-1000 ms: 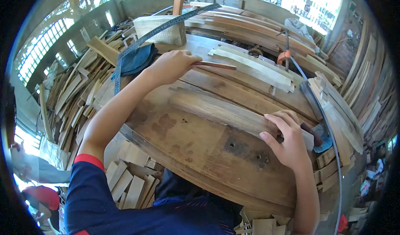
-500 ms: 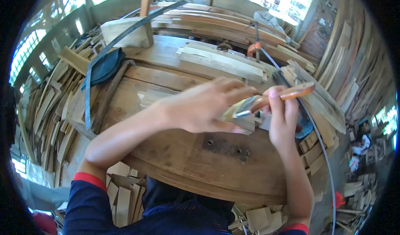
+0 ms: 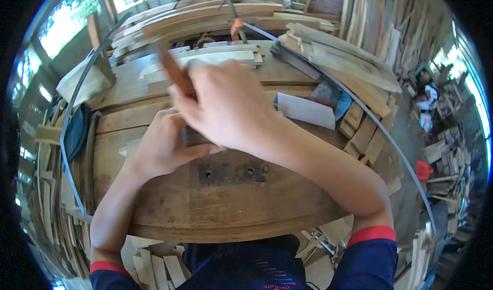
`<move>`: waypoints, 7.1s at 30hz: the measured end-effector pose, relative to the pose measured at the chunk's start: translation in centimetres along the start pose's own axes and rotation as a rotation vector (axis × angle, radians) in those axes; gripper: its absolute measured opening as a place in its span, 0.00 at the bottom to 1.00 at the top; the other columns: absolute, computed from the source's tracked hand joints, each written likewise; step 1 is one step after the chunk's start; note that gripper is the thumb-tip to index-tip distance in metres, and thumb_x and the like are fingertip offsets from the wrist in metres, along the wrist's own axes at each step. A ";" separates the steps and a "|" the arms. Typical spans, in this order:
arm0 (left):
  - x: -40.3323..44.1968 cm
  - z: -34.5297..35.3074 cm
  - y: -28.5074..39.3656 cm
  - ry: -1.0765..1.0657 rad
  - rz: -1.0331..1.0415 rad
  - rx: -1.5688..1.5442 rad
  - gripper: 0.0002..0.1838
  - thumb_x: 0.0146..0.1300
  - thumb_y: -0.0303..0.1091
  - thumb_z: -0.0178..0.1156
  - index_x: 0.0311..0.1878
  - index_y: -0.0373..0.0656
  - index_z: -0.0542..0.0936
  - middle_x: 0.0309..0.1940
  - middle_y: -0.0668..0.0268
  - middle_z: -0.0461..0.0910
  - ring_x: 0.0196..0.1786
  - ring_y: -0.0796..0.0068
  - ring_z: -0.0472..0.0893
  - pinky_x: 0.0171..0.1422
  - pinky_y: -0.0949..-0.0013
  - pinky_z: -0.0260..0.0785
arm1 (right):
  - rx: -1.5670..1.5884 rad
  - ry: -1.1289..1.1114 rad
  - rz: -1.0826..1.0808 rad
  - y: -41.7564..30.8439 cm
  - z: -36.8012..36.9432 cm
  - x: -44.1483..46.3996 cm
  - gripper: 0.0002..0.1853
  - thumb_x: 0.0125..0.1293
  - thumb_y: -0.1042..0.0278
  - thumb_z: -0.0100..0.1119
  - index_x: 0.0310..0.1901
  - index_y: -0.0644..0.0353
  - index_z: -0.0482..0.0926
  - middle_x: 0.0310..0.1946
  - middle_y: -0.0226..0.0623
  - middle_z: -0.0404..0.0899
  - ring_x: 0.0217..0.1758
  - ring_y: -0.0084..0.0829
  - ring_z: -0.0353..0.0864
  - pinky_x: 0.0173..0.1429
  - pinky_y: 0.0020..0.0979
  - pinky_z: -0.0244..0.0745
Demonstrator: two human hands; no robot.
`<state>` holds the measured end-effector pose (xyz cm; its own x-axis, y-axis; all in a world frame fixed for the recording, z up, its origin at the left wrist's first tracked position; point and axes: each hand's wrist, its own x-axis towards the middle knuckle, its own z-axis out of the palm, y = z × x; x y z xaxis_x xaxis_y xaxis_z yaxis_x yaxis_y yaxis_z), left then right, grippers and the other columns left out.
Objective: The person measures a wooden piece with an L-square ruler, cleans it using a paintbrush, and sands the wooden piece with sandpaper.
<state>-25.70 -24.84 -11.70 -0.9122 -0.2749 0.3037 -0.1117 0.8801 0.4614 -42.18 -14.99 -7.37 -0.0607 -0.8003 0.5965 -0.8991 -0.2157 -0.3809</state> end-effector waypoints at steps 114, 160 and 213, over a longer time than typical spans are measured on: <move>-0.3 -1.3 -0.2 -0.058 -0.116 0.175 0.29 0.62 0.43 0.77 0.59 0.32 0.83 0.49 0.46 0.87 0.52 0.42 0.85 0.62 0.52 0.75 | -0.512 -0.117 -0.036 2.7 -3.6 -0.6 0.14 0.69 0.66 0.63 0.28 0.68 0.82 0.19 0.45 0.81 0.22 0.42 0.84 0.33 0.42 0.79; -0.3 -1.3 -0.2 0.358 -0.032 -0.533 0.10 0.81 0.30 0.59 0.57 0.36 0.74 0.48 0.57 0.86 0.51 0.73 0.87 0.51 0.68 0.81 | -0.205 -0.745 0.179 4.3 -3.9 -0.2 0.32 0.58 0.48 0.82 0.56 0.63 0.84 0.50 0.51 0.85 0.61 0.47 0.81 0.62 0.42 0.80; -0.2 -2.0 -0.8 0.427 -0.072 0.056 0.09 0.81 0.31 0.57 0.52 0.34 0.79 0.38 0.52 0.86 0.33 0.53 0.85 0.41 0.58 0.76 | -0.085 -0.226 -0.267 7.1 2.8 -2.0 0.43 0.68 0.37 0.69 0.67 0.72 0.76 0.61 0.62 0.82 0.67 0.58 0.82 0.72 0.53 0.77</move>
<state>-24.61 -26.29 -10.49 -0.6580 -0.4612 0.5952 -0.2012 0.8694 0.4513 -47.23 -16.52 -13.26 0.2705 -0.8276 0.4919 -0.9037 -0.3944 -0.1666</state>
